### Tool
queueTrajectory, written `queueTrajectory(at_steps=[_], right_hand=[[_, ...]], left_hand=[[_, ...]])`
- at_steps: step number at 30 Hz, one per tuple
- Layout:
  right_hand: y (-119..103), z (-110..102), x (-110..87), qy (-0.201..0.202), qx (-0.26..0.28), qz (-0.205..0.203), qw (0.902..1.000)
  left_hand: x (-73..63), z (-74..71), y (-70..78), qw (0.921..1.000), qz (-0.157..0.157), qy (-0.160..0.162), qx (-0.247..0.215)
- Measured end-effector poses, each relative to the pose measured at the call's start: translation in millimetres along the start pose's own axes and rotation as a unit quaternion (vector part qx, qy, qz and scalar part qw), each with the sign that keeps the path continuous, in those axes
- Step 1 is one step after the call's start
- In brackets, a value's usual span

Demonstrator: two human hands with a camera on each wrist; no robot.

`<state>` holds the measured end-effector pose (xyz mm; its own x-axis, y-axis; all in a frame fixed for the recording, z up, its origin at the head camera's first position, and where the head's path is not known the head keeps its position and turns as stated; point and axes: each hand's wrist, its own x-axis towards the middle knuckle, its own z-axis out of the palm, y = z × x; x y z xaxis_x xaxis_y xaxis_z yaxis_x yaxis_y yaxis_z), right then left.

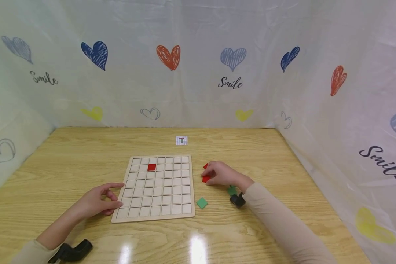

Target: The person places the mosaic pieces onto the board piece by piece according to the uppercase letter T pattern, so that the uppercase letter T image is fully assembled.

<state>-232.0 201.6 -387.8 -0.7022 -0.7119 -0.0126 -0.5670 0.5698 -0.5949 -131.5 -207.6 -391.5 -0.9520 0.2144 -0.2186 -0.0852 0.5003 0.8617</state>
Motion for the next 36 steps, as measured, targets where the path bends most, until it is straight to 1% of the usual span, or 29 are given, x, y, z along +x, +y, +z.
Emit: queueTrajectory(at_steps=[7, 14, 20, 25, 29, 36], right_hand=[[-0.1, -0.4, 2.3, -0.001, 0.008, 0.003, 1.0000], [1.9, -1.3, 7.3, 0.014, 0.023, -0.006, 0.9996], [-3.9, -0.9, 14.0, 0.017, 0.027, 0.012, 0.9994], [-8.7, -0.3, 21.8, 0.014, 0.026, 0.003, 0.9996], [-12.5, -0.5, 28.5, 0.015, 0.021, -0.002, 0.9997], [-19.1, -1.1, 36.3, 0.014, 0.019, -0.001, 0.9997]], left_hand=[[-0.2, 0.2, 0.2, 1.0000, -0.001, 0.001, 0.001], [0.2, 0.3, 0.2, 1.0000, -0.005, 0.001, 0.002], [-0.7, 0.4, -0.5, 0.9999, -0.010, 0.002, 0.005], [-0.5, 0.6, -2.3, 0.9999, -0.013, 0.005, 0.008], [0.8, 0.7, -3.5, 0.9998, -0.013, 0.009, 0.010], [0.6, 0.2, -2.0, 1.0000, 0.000, 0.000, 0.006]])
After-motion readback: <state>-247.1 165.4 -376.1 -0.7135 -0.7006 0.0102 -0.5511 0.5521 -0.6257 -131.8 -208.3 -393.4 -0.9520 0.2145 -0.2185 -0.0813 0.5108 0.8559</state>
